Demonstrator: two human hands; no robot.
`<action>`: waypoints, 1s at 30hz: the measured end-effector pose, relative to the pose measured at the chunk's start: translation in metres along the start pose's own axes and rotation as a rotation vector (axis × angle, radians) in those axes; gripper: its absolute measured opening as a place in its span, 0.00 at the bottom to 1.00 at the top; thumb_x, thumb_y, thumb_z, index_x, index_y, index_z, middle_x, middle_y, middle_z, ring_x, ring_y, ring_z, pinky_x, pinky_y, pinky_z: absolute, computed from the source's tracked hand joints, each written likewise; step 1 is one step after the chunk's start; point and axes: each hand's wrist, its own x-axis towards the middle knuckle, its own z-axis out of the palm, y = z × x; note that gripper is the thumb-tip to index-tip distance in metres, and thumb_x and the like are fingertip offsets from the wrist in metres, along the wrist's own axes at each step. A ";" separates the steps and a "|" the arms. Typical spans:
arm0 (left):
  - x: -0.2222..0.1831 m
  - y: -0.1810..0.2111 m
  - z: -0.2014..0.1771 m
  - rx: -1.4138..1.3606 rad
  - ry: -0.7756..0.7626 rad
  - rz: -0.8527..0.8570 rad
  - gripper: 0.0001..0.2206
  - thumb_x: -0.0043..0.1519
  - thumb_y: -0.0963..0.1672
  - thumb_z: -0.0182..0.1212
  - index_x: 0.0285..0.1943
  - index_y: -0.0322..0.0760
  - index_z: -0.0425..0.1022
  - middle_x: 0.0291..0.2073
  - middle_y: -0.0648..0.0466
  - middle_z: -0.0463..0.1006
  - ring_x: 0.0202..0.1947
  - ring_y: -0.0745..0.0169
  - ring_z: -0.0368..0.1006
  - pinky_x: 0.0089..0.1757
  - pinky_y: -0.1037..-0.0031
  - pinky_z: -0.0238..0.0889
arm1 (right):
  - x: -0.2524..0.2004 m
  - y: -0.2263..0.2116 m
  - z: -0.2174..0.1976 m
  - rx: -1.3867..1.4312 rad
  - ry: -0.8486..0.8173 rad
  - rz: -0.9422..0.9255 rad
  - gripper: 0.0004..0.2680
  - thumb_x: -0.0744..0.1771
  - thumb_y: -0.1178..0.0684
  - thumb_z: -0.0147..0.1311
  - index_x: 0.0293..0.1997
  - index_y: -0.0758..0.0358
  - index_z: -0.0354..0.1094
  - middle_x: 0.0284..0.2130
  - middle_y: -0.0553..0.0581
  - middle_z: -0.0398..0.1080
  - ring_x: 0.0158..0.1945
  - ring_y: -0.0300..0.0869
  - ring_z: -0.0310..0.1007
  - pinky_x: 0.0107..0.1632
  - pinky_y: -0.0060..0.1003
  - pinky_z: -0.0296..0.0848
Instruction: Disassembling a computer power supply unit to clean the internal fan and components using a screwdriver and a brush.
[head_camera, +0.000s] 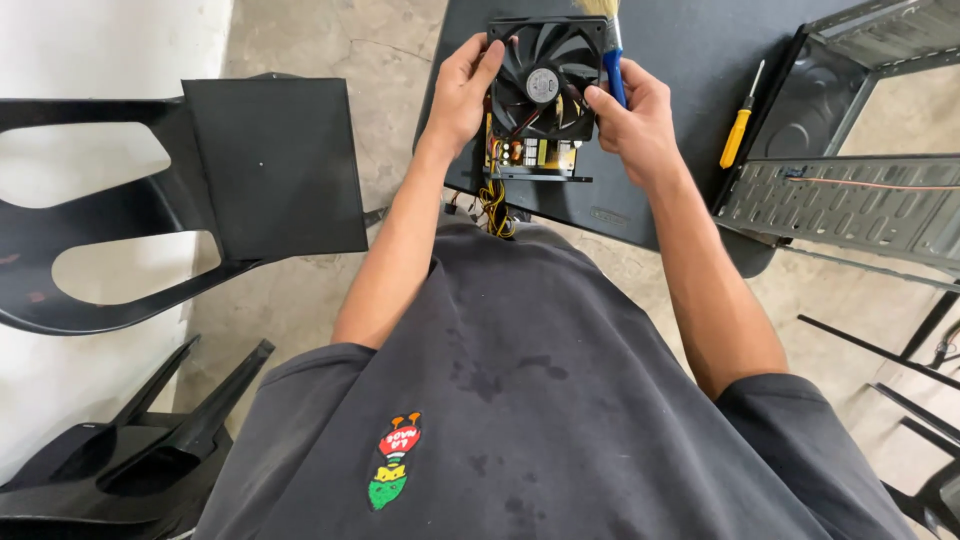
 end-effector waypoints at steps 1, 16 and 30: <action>0.001 0.001 -0.002 -0.005 -0.020 0.043 0.19 0.71 0.54 0.49 0.55 0.40 0.74 0.43 0.59 0.76 0.44 0.70 0.68 0.49 0.75 0.63 | 0.002 -0.001 0.001 -0.017 0.014 0.012 0.05 0.72 0.57 0.52 0.53 0.63 0.64 0.30 0.49 0.61 0.18 0.28 0.44 0.21 0.24 0.47; -0.022 0.043 -0.015 -0.058 -0.162 -0.220 0.27 0.68 0.42 0.61 0.76 0.52 0.58 0.75 0.52 0.62 0.69 0.53 0.65 0.54 0.59 0.75 | 0.015 0.018 -0.010 -0.115 0.094 -0.355 0.09 0.70 0.71 0.53 0.46 0.61 0.66 0.42 0.55 0.71 0.23 0.32 0.57 0.21 0.25 0.57; -0.039 0.009 0.013 -0.217 0.198 -0.703 0.31 0.58 0.40 0.67 0.73 0.37 0.64 0.60 0.50 0.80 0.44 0.63 0.82 0.33 0.77 0.74 | -0.020 0.061 -0.003 -0.329 0.167 -0.505 0.08 0.67 0.63 0.66 0.50 0.70 0.73 0.62 0.68 0.64 0.54 0.48 0.76 0.49 0.34 0.77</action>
